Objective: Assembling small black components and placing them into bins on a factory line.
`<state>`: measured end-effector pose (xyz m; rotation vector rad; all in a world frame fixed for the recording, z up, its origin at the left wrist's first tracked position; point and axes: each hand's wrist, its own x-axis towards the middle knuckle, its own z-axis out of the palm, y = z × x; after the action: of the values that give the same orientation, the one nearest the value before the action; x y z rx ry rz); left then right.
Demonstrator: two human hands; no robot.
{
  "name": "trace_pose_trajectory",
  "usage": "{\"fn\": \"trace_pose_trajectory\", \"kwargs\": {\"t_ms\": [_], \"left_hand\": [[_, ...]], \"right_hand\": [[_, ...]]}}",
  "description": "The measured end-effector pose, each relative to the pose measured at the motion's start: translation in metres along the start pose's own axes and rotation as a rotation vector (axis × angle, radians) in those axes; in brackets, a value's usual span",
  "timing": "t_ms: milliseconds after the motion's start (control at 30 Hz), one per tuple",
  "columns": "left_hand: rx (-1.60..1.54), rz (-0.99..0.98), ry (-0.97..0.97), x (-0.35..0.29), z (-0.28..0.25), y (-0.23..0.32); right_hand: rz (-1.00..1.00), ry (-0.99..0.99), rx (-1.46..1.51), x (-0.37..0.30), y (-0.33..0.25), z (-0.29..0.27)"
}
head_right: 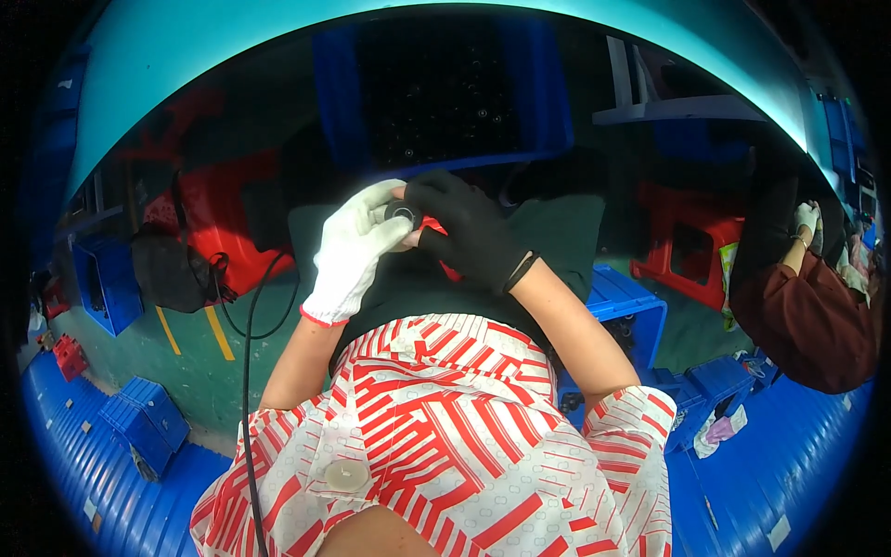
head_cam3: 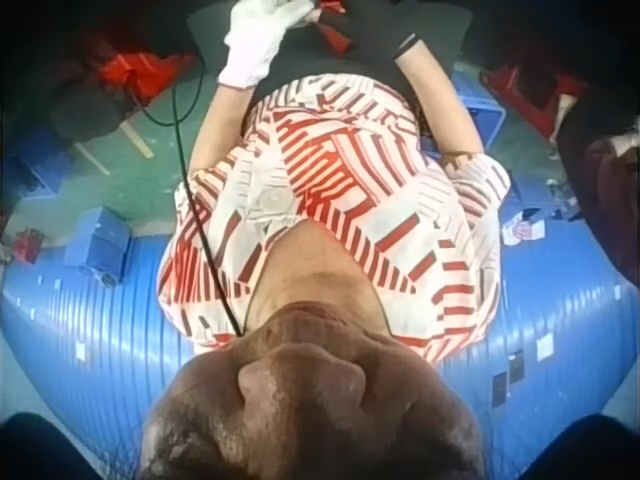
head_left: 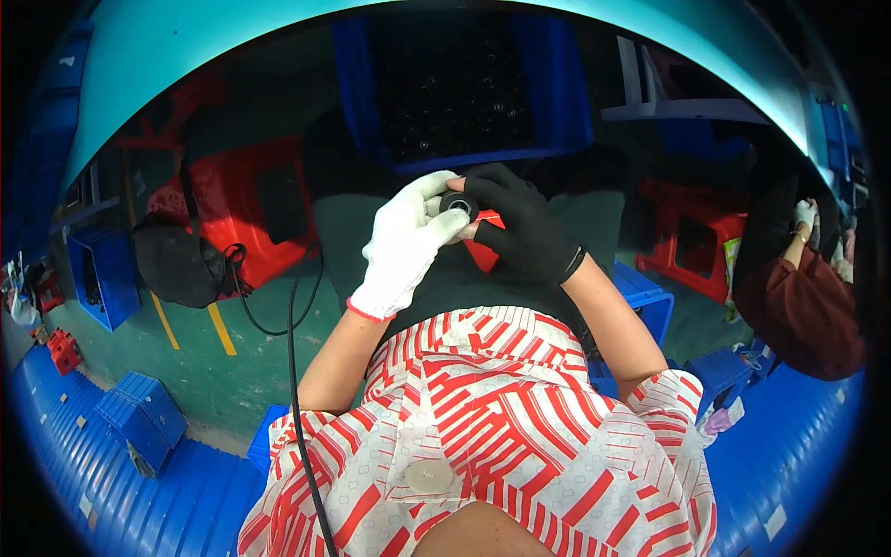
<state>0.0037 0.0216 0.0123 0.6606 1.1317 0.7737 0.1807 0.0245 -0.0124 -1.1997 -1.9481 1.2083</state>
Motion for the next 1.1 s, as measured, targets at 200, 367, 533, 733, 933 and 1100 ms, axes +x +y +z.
{"fn": "trace_pose_trajectory", "kwargs": {"t_ms": [200, 367, 533, 733, 933, 1100], "left_hand": [[0.005, -0.036, -0.013, -0.003, 0.000, 0.005], [-0.065, -0.087, -0.015, 0.001, 0.001, 0.005], [-0.267, -0.038, -0.091, 0.008, -0.011, -0.005], [-0.433, 0.001, -0.065, 0.011, -0.012, -0.021], [-0.438, 0.003, -0.009, 0.006, -0.010, -0.026], [-0.445, -0.006, 0.023, 0.006, -0.007, -0.025]], "right_hand": [[-0.101, 0.025, -0.060, 0.000, 0.006, 0.009], [-0.034, 0.023, 0.125, 0.004, 0.008, 0.002], [-0.069, 0.005, 0.101, 0.005, 0.013, -0.001], [-0.074, 0.129, -0.057, 0.002, 0.002, 0.007], [-0.097, 0.186, -0.044, 0.000, 0.004, 0.022], [-0.116, 0.193, -0.037, 0.001, 0.005, 0.021]]}}
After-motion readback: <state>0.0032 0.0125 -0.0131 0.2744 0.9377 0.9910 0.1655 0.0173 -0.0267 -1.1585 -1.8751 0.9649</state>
